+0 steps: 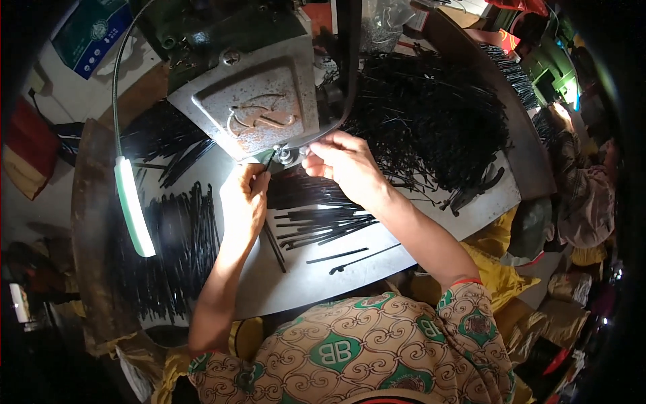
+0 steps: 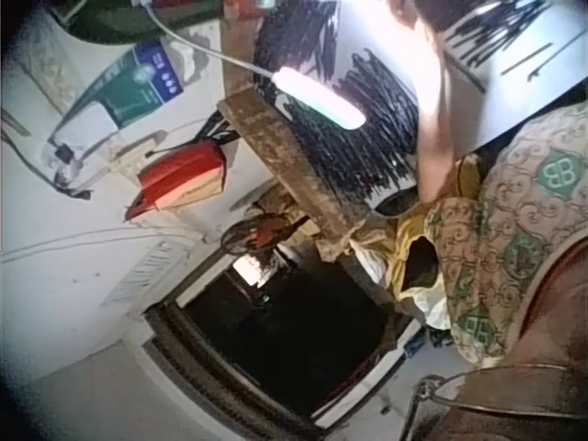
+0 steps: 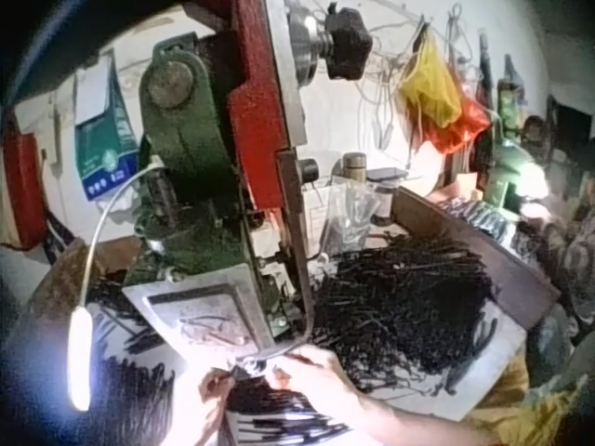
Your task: The person crimps black plastic rods using a tabletop press machine, gathers the processed rods into a bundle by hand, and places them into a sack.
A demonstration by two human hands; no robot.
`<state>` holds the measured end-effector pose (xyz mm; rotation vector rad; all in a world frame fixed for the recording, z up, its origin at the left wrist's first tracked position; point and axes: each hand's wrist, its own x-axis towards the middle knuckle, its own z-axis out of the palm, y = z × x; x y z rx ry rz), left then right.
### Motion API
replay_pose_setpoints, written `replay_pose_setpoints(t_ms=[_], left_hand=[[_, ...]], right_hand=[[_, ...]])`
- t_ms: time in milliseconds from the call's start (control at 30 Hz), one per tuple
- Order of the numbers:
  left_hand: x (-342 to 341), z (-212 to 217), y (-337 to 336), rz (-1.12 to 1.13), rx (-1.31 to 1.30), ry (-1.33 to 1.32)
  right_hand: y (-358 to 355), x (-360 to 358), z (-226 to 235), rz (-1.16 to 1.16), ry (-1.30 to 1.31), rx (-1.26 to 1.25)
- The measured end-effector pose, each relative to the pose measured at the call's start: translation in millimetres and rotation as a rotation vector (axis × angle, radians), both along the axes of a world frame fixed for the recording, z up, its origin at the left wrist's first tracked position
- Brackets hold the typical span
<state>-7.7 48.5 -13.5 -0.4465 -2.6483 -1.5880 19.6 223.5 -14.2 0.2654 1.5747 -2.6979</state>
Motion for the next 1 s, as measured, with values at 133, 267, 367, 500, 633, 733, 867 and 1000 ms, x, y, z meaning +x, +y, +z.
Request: replay_pose_setpoints(t_ms=[133,267,367,500,633,733,867,1000], left_hand=[[-2,-2,0,0.014,0.031,-0.046],[1,-1,7,0.059,0.051,-0.099],[4,0,9,0.021,-0.012,0.026],[3,-5,10,0.028,0.006,-0.039],[3,-8,12,0.030,0.051,-0.068],[3,-13,14,0.027,0.013,0.195],[3,-5,16,-0.002,0.010,0.174],[1,-5,15,-0.018,-0.087,0.294]], right_hand=[[-6,-3,-1,-0.117,0.004,-0.127],[-11,1,1,-0.171,0.061,-0.084],[-14,2,-3,-0.192,0.124,-0.058],[-16,2,-3,-0.213,0.136,-0.041],[-16,1,-4,-0.212,0.155,-0.023],[-19,0,-7,-0.216,0.170,-0.018],[-17,-1,-6,-0.224,0.169,-0.026],[-18,0,-6,-0.228,0.164,-0.023]])
